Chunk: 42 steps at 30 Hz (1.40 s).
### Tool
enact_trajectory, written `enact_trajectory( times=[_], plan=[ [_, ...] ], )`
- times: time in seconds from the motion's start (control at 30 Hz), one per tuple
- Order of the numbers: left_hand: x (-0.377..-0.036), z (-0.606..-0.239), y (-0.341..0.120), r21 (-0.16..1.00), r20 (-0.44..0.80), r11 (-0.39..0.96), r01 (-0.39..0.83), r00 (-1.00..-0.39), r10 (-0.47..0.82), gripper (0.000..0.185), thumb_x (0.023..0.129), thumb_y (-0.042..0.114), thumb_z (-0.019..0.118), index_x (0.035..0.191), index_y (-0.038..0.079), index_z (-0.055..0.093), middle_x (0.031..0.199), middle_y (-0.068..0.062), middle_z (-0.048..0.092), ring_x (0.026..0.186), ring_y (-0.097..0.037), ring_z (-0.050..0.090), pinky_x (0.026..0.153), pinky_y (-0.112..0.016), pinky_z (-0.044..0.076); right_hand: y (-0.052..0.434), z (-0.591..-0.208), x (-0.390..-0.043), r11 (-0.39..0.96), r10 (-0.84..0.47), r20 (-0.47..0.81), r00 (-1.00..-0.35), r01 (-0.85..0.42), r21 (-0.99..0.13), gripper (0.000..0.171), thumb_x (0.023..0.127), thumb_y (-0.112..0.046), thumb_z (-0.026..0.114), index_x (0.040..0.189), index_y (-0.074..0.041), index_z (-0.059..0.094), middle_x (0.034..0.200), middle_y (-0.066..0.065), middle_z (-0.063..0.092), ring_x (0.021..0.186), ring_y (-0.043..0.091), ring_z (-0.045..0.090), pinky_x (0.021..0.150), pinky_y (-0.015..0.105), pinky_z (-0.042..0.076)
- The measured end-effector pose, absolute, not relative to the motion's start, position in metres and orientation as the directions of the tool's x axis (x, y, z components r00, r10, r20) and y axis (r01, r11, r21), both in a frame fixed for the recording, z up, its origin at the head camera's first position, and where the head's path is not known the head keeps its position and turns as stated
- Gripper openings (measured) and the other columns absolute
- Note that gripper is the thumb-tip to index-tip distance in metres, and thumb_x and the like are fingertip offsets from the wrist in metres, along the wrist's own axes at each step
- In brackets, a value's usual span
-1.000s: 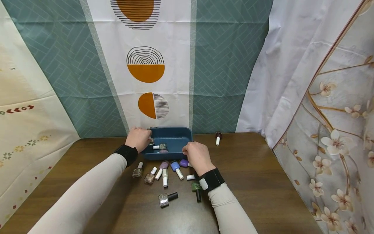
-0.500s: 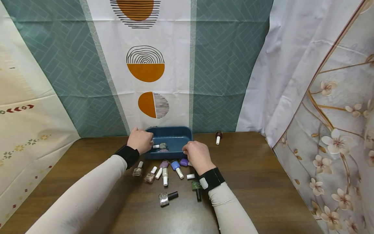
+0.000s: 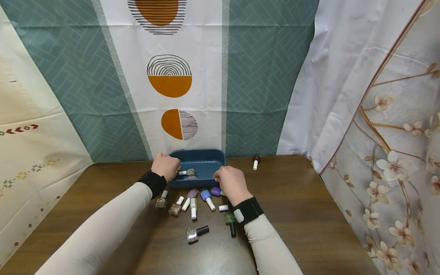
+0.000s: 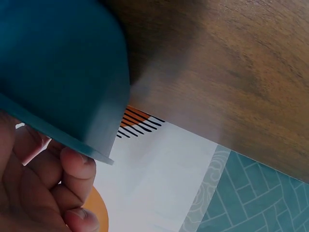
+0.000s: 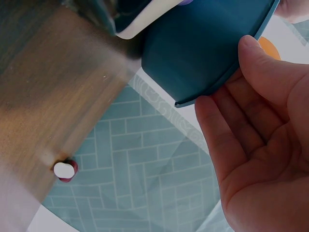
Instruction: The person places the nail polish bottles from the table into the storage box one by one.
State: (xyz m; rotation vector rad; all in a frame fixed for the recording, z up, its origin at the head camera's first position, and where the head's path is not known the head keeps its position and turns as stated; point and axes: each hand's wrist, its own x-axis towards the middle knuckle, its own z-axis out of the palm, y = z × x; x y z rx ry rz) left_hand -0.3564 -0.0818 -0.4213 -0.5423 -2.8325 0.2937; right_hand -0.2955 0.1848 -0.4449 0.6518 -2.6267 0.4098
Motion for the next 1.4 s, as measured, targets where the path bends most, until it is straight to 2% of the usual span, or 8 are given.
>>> enact_trajectory(
  times=[0.17,0.27,0.37,0.5,0.73,0.9,1.07,1.4],
  plan=[
    [-0.353,-0.42,-0.085,-0.222,0.254,0.911,0.349,-0.881,0.399,0.045,0.102,0.004,0.076,0.063,0.016,0.057,0.056,0.0,0.045,0.06,-0.02,0.036,0.075,-0.038,0.014,0.184,-0.444,-0.296,0.846,-0.384,0.449,-0.807,-0.502,-0.179,0.006,0.096,-0.01,0.087,0.098,-0.015,0.088,0.091,-0.001,0.077,0.09,0.023,0.076,0.077,0.042,0.063],
    [-0.349,-0.417,-0.086,-0.211,0.279,0.914,0.348,-0.874,0.397,0.032,0.102,0.008,0.077,0.073,0.015,0.068,0.063,-0.003,0.056,0.063,-0.023,0.046,0.074,-0.039,0.016,0.184,-0.443,-0.296,0.847,-0.384,0.449,-0.807,-0.502,-0.177,0.006,0.096,-0.01,0.087,0.098,-0.015,0.088,0.091,-0.001,0.077,0.09,0.023,0.076,0.077,0.042,0.063],
    [-0.346,-0.416,-0.088,-0.194,0.292,0.919,0.344,-0.874,0.389,0.016,0.102,0.012,0.079,0.087,0.014,0.078,0.077,-0.006,0.069,0.074,-0.028,0.059,0.073,-0.039,0.022,0.184,-0.442,-0.295,0.847,-0.386,0.447,-0.807,-0.502,-0.175,0.006,0.097,-0.009,0.086,0.098,-0.015,0.088,0.091,-0.001,0.077,0.09,0.023,0.076,0.077,0.043,0.063],
    [-0.343,-0.416,-0.091,-0.163,0.323,0.92,0.355,-0.862,0.39,0.005,0.099,0.016,0.085,0.098,0.012,0.082,0.089,-0.009,0.075,0.086,-0.033,0.067,0.072,-0.041,0.031,0.184,-0.443,-0.295,0.845,-0.387,0.443,-0.809,-0.503,-0.18,0.006,0.098,-0.01,0.085,0.099,-0.015,0.088,0.092,0.0,0.077,0.091,0.024,0.076,0.078,0.043,0.063],
    [-0.331,-0.412,-0.097,-0.139,0.361,0.919,0.37,-0.845,0.395,0.018,0.095,0.018,0.09,0.11,0.01,0.083,0.096,-0.011,0.075,0.09,-0.034,0.066,0.074,-0.044,0.04,0.184,-0.444,-0.294,0.849,-0.383,0.437,-0.814,-0.496,-0.18,0.005,0.097,-0.011,0.086,0.099,-0.014,0.088,0.093,0.001,0.078,0.092,0.024,0.076,0.079,0.043,0.063],
    [-0.319,-0.41,-0.102,-0.096,0.373,0.922,0.375,-0.845,0.383,0.024,0.095,0.02,0.09,0.113,0.008,0.081,0.104,-0.013,0.076,0.099,-0.036,0.068,0.082,-0.049,0.048,0.183,-0.444,-0.294,0.849,-0.386,0.432,-0.815,-0.497,-0.18,0.004,0.097,-0.01,0.086,0.1,-0.013,0.088,0.093,0.001,0.077,0.092,0.025,0.076,0.08,0.044,0.063],
    [-0.308,-0.406,-0.107,-0.067,0.385,0.919,0.389,-0.839,0.384,0.033,0.094,0.021,0.092,0.12,0.005,0.08,0.11,-0.014,0.076,0.106,-0.037,0.067,0.089,-0.051,0.05,0.183,-0.441,-0.294,0.849,-0.384,0.421,-0.822,-0.493,-0.188,0.004,0.098,-0.01,0.085,0.101,-0.012,0.088,0.094,0.002,0.077,0.093,0.025,0.077,0.081,0.044,0.064],
    [-0.29,-0.404,-0.112,-0.103,0.417,0.907,0.409,-0.81,0.413,0.043,0.094,0.027,0.092,0.128,0.003,0.077,0.116,-0.015,0.075,0.108,-0.037,0.066,0.085,-0.049,0.052,0.183,-0.44,-0.294,0.847,-0.387,0.42,-0.821,-0.496,-0.191,0.005,0.098,-0.01,0.085,0.101,-0.012,0.088,0.093,0.002,0.077,0.093,0.025,0.076,0.08,0.044,0.063]
  ],
)
